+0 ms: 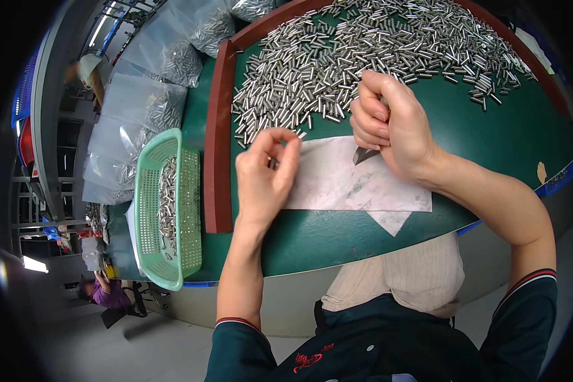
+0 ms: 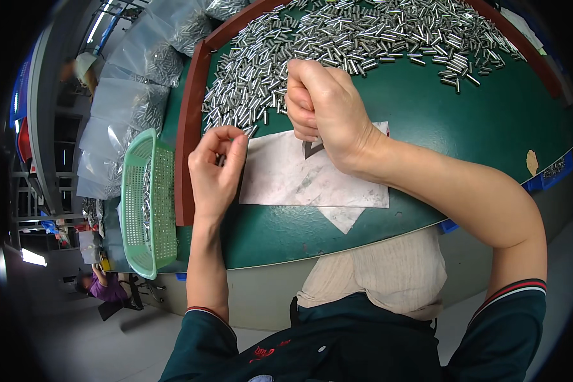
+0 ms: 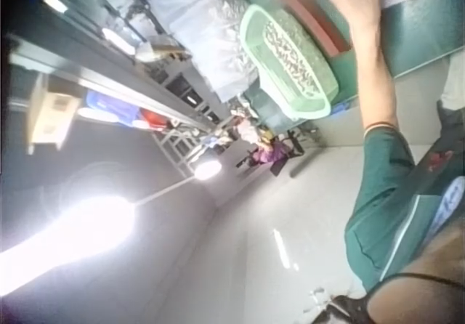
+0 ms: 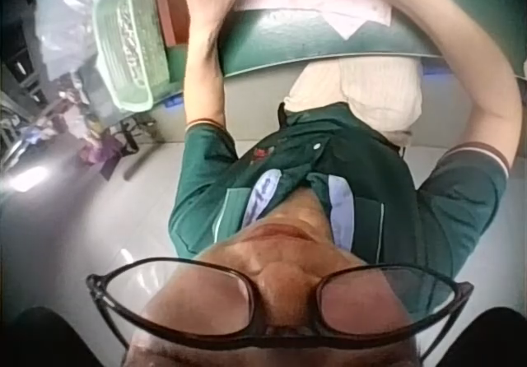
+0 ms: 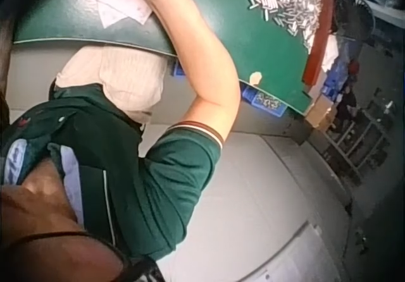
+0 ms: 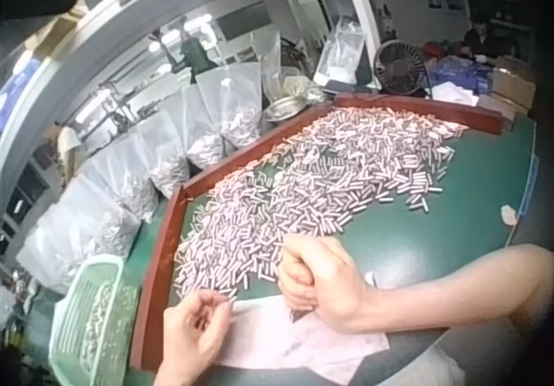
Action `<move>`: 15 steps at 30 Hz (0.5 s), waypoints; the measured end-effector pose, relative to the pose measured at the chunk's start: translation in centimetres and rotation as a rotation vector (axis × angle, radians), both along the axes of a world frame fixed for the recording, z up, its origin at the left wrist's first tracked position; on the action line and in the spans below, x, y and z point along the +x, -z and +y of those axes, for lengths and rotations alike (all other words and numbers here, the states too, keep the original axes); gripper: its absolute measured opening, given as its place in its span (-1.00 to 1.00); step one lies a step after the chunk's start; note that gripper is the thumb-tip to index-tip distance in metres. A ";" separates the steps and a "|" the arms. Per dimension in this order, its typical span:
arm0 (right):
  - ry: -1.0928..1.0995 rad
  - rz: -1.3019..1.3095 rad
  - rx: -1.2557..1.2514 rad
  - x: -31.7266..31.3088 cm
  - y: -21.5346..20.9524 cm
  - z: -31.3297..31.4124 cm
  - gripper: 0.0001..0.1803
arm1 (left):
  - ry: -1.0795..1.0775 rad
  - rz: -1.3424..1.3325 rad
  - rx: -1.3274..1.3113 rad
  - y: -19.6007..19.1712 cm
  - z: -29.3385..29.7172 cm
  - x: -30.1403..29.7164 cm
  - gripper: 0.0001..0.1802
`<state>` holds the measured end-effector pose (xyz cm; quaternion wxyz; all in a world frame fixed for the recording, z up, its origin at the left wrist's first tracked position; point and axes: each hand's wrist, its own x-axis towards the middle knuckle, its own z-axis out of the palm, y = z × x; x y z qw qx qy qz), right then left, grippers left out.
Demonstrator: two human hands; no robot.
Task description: Inspecting small cylindrical metal pins using a small tool on a workbench.
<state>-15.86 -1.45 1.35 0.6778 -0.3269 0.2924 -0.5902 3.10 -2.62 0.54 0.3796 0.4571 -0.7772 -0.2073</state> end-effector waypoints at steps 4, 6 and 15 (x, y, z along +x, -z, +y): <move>-0.005 -0.017 0.007 -0.1 0.2 -0.2 -0.59 | 0.260 -0.206 -0.056 0.1 2.0 -2.0 -0.90; -0.015 -0.041 0.002 -0.1 0.1 -0.1 -0.59 | 0.320 -0.254 -0.077 0.5 2.4 -2.6 -0.89; 0.024 -0.075 -0.052 -0.5 -0.5 0.4 -0.56 | 0.309 -0.283 -0.016 0.9 2.5 -2.7 -0.89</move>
